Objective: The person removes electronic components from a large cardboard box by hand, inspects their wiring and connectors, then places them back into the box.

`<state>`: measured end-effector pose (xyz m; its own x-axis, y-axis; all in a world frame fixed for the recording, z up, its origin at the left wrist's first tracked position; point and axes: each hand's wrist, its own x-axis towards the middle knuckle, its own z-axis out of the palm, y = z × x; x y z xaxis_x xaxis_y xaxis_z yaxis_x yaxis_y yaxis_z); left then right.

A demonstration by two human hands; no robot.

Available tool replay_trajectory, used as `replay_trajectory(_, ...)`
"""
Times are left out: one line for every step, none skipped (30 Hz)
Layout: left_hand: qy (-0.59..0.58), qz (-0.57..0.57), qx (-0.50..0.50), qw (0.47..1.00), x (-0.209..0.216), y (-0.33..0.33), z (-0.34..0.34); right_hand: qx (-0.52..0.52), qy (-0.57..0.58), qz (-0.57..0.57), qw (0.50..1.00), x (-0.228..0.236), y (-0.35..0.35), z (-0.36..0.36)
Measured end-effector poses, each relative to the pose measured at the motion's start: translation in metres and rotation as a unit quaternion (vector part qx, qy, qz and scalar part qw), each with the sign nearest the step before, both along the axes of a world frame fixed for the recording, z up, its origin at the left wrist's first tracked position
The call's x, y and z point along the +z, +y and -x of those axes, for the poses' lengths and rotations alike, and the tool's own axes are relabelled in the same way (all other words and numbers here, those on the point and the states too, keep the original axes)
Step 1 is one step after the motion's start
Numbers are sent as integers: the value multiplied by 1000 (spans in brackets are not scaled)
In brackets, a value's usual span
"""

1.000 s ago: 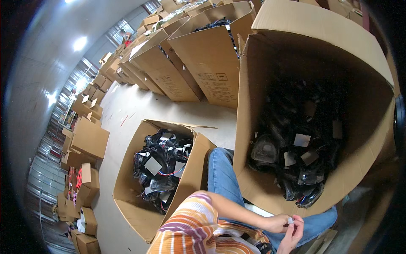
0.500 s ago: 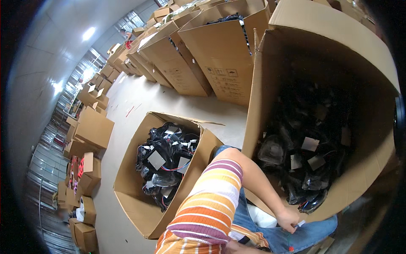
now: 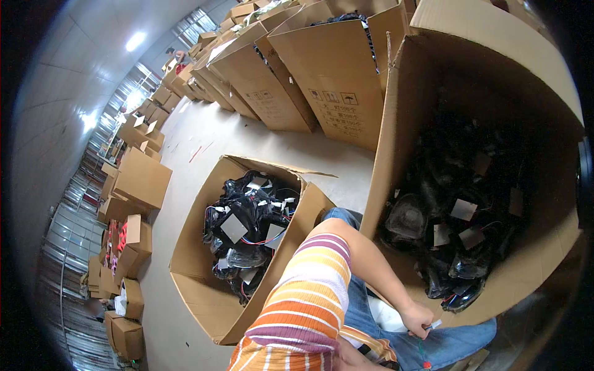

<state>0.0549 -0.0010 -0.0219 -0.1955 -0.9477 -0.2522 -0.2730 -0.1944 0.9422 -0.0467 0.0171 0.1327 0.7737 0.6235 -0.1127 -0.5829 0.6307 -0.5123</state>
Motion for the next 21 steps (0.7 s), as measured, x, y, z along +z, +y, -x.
replay_trajectory(0,0,-1,1000,-1,0,1,1,-22,-23,999,-6,0,2)
replay_trajectory(18,1,3,1000,-3,1,0,3,-45,-47,998,-12,1,2)
replay_trajectory(36,2,7,999,-3,2,0,5,-68,-71,995,-17,0,2)
replay_trajectory(35,2,8,999,-4,1,0,7,-91,-94,991,-22,-1,2)
replay_trajectory(25,-3,2,1000,-5,1,0,10,-112,-118,987,-27,-1,2)
replay_trajectory(15,-8,-4,1000,-5,0,-1,13,-135,-141,981,-30,-2,0)
replay_trajectory(14,-7,-4,1000,-4,-2,-2,15,-157,-163,974,-32,-4,-2)
replay_trajectory(3,-18,-8,1000,-3,-4,-4,18,-180,-185,966,-33,-5,-3)
replay_trajectory(-4,-30,-12,999,-3,-6,-2,19,-177,-184,967,-30,-7,-4)
replay_trajectory(-2,-29,-11,1000,-5,-5,-1,54,-138,-141,979,-27,-10,-6)
replay_trajectory(26,-29,9,999,-8,-4,0,90,-100,-98,986,-21,-13,-7)
replay_trajectory(53,-30,28,998,-11,-3,0,26,-35,70,997,-4,-3,-7)
replay_trajectory(52,-31,26,998,-11,-3,-1,25,-36,69,997,-1,1,-12)
replay_trajectory(26,-26,11,999,-11,-5,-2,79,28,92,992,0,5,-16)
replay_trajectory(0,-20,-2,1000,-12,-7,-2,135,92,115,980,0,7,-19)
replay_trajectory(-1,-21,-1,1000,-13,-6,-2,136,91,114,980,-1,6,-19)
replay_trajectory(22,-25,5,999,-15,-4,-2,152,59,111,980,-3,4,-19)
replay_trajectory(45,-28,11,999,-16,-2,-2,169,27,107,979,-5,1,-19)
replay_trajectory(45,-29,12,999,-16,-1,-3,185,-5,104,977,-9,-2,-19)
replay_trajectory(47,-25,13,999,-15,1,-3,201,-36,100,974,-13,-6,-18)
replay_trajectory(49,-21,14,998,-14,2,-2,217,-67,95,969,-17,-10,-17)
